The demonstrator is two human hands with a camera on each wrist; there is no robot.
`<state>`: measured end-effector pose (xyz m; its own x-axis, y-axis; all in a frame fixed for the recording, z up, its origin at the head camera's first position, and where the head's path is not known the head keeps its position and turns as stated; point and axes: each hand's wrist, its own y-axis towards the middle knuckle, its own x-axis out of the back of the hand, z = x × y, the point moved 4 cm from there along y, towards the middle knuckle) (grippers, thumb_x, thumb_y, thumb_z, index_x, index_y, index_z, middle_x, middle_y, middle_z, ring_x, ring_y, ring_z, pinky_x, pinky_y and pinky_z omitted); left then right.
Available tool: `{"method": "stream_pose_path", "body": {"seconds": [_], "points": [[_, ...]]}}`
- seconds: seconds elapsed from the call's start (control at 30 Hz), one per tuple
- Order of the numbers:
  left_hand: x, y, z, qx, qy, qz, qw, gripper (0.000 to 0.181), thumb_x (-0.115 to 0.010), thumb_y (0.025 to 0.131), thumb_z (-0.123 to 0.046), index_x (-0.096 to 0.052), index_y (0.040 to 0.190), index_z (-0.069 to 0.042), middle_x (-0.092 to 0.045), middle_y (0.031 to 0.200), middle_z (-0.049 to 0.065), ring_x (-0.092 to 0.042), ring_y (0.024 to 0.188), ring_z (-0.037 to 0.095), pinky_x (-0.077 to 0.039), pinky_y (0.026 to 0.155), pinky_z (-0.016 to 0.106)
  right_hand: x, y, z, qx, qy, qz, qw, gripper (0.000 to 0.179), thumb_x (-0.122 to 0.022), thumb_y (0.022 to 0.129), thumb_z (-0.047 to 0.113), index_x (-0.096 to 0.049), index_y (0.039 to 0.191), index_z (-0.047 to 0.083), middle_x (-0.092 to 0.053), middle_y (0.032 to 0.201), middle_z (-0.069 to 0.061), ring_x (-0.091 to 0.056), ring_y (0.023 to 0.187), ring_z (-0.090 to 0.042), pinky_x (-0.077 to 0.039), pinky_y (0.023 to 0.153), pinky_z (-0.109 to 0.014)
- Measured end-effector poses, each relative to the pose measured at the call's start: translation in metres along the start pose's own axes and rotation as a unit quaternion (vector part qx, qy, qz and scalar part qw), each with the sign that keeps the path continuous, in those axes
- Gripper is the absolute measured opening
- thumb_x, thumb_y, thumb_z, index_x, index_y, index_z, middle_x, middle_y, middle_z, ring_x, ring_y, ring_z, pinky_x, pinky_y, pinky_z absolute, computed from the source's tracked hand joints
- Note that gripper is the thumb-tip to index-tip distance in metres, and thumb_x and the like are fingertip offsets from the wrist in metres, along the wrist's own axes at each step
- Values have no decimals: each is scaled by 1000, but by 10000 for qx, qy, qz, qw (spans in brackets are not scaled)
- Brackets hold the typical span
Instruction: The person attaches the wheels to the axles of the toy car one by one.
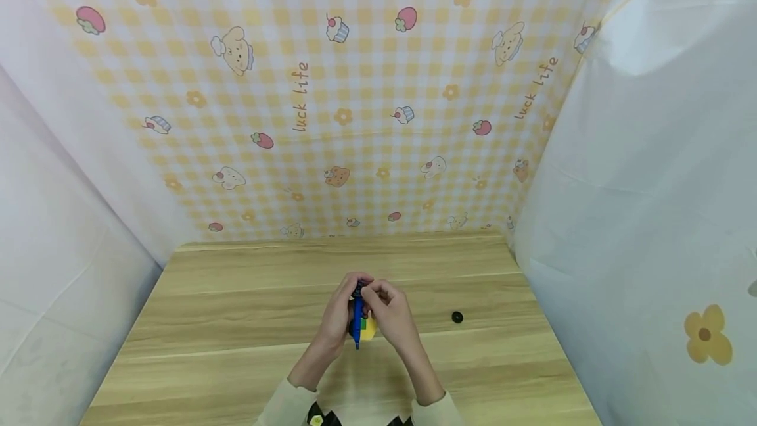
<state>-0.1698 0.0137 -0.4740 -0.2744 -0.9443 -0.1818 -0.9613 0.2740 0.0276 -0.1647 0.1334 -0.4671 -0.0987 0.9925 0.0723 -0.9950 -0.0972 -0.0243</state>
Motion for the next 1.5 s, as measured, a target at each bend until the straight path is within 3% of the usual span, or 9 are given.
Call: {"method": "stream_pose_path", "body": {"seconds": [0.2,0.3,0.5,0.63,0.7,0.83,0.93,1.1,1.5], "points": [[0,1,1,-119,50,-80,9999,56,-25,109,-46,-51,127,0,-53,91,3,-53,76,15,-48,69,23,-3,0,1,277,-137,-4,9995,31,-56,103,28,-59,88,1,-52,76,-5,-50,67,-13,-44,59,-21],[-2,0,2,-261,206,-159,9993,54,-24,110,-44,-52,125,0,-53,96,6,-53,78,16,-47,67,23,-5,0,-4,294,-696,-134,9971,38,-52,104,38,-57,85,5,-51,74,-5,-48,63,-13,-42,56,-22],[-3,-4,8,-255,484,-324,9980,52,-22,110,-43,-55,124,-5,-48,118,15,-50,94,19,-44,78,26,-12,-1,-16,256,-1725,-256,9843,47,-40,105,50,-63,110,9,-62,87,-8,-56,70,-14,-47,60,-27],[-2,-6,11,-330,299,-214,9988,52,-22,111,-39,-51,131,0,-50,123,21,-49,99,19,-43,85,28,-20,-1,-22,217,-1627,-125,9864,48,-33,108,47,-55,110,3,-55,87,-8,-52,72,-16,-44,60,-27],[-2,-7,11,-344,234,-108,9991,53,-20,111,-39,-46,135,1,-50,119,20,-50,95,18,-43,83,27,-23,-1,-24,99,-1513,-71,9884,47,-32,108,46,-50,107,3,-49,84,-8,-49,69,-17,-42,57,-27],[0,-10,13,-259,211,-101,9994,52,-17,110,-41,-38,142,-4,-48,106,14,-47,86,17,-41,76,25,-28,-2,-27,-61,-1225,90,9924,47,-30,109,45,-46,120,2,-51,99,-12,-52,80,-20,-45,65,-29],[2,-11,14,-235,367,-211,9988,50,-17,111,-39,-35,144,-8,-47,111,15,-47,91,18,-40,79,27,-29,-3,-28,-99,-875,328,9956,49,-27,109,44,-42,132,3,-48,115,-16,-52,93,-24,-47,74,-31],[4,-12,16,-312,502,-228,9980,48,-17,111,-36,-34,144,-5,-46,124,22,-47,102,20,-41,88,28,-29,-3,-31,-9,-522,660,9965,49,-23,110,40,-41,136,3,-46,118,-18,-51,97,-25,-48,78,-30],[5,-12,21,-238,392,-481,9978,47,-24,111,-37,-41,139,-4,-50,111,15,-51,91,18,-45,78,26,-32,-5,-35,-39,-358,593,9976,50,-24,110,43,-43,134,4,-48,115,-16,-50,98,-24,-48,80,-31]]}}
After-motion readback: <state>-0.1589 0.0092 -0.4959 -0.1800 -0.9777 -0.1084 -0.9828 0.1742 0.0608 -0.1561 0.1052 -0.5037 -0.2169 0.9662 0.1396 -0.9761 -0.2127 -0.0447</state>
